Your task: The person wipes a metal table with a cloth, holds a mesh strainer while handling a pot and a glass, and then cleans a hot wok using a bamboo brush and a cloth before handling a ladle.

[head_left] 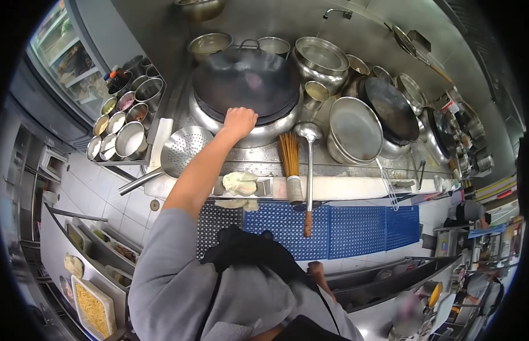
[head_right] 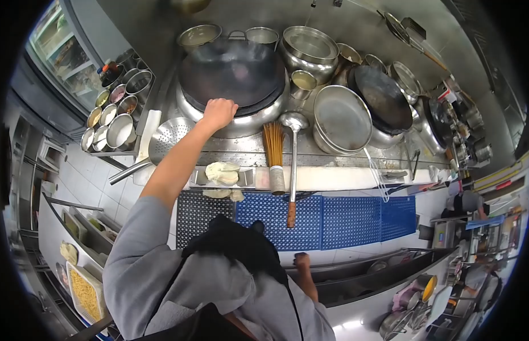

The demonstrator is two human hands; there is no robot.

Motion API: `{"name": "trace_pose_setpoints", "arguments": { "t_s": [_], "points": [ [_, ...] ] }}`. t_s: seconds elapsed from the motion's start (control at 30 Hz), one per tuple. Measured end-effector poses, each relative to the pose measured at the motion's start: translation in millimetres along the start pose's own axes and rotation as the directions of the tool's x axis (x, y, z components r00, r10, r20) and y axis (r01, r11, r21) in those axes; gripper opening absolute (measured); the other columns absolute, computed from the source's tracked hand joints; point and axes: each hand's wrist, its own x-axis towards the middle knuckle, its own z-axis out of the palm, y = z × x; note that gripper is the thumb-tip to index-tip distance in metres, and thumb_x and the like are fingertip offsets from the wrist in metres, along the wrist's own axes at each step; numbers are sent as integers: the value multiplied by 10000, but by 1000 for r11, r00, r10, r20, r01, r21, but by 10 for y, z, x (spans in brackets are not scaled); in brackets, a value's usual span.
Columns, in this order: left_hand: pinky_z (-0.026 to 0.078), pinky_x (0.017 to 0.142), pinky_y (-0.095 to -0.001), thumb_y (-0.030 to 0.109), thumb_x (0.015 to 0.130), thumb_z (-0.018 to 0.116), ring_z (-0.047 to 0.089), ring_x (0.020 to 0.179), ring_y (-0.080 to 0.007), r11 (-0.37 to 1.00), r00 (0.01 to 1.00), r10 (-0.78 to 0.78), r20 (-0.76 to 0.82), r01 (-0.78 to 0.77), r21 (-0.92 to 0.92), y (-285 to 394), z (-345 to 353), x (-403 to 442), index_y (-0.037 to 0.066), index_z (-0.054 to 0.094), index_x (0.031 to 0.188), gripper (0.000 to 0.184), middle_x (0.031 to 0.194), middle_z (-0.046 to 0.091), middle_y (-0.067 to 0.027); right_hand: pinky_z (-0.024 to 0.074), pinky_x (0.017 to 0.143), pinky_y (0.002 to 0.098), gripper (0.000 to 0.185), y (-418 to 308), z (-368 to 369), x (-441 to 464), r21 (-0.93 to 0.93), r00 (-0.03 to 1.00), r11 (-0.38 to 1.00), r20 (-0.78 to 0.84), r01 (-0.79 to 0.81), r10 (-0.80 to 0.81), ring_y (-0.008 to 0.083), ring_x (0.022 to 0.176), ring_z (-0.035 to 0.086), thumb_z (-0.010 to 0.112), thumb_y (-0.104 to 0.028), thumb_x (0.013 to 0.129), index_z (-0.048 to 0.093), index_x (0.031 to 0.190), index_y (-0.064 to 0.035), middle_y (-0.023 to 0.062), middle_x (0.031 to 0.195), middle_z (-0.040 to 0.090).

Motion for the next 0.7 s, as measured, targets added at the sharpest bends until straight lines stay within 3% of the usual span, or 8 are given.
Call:
{"name": "trace_pose_setpoints", "arguments": {
  "t_s": [0.13, 0.3, 0.37, 0.43, 0.53, 0.63, 0.7],
  "points": [
    [472, 821, -465, 287, 927, 588, 660, 874, -320, 996, 978, 89, -191, -83, 40, -147, -300, -221, 57, 712, 822, 281, 849, 707, -137, 493, 453, 370, 170, -1136, 352, 64, -60, 951, 964, 157, -259, 266, 192, 537, 607, 565, -205, 882, 633, 787, -81, 58, 626, 594],
    [464, 863, -455, 229, 908, 627, 626, 882, -324, 980, 960, 176, -218, -191, -52, -646, -261, -509, 55, 684, 817, 204, 856, 684, -124, 546, 554, 378, 286, -1393, 525, 407, -365, 974, 924, 145, -112, 175, 212, 606, 685, 575, -276, 868, 749, 862, -49, 118, 715, 707],
    [460, 894, -451, 240, 912, 621, 631, 890, -312, 978, 960, 194, -204, -205, -36, -936, -209, -539, 63, 690, 824, 209, 851, 688, -118, 514, 430, 323, 235, -1369, 538, 537, -267, 974, 943, 52, -199, 220, 179, 524, 647, 581, -220, 874, 732, 851, -42, 84, 632, 664],
    [458, 918, -440, 238, 911, 631, 617, 899, -316, 971, 942, 238, -238, -239, 26, -1179, -162, -514, 58, 684, 843, 199, 855, 669, -114, 533, 480, 359, 202, -1432, 457, 560, -299, 974, 931, 17, -211, 227, 185, 536, 662, 610, -216, 853, 759, 881, -83, 94, 652, 686],
    [457, 914, -438, 235, 913, 632, 606, 915, -318, 968, 939, 249, -236, -248, 33, -1390, -215, -473, 52, 677, 849, 199, 857, 651, -112, 516, 453, 351, 227, -1420, 370, 493, -135, 952, 943, -33, -305, 303, 176, 517, 636, 620, -229, 877, 743, 871, -38, 74, 612, 646],
    [450, 927, -445, 230, 919, 626, 597, 935, -323, 962, 939, 265, -221, -272, -5, -1528, -170, -350, 46, 667, 845, 203, 864, 639, -117, 483, 426, 325, 151, -1320, 338, 339, -40, 912, 912, 22, -409, 410, 146, 514, 594, 614, -168, 848, 705, 829, -49, 53, 605, 598],
    [442, 951, -456, 223, 925, 618, 596, 956, -331, 956, 940, 283, -192, -291, -18, -1561, -106, -286, 43, 660, 845, 201, 875, 637, -124, 498, 466, 343, 201, -1283, 377, 136, -66, 901, 899, -19, -433, 433, 176, 545, 620, 606, -219, 856, 702, 849, -43, 91, 696, 661]
  ]
}}
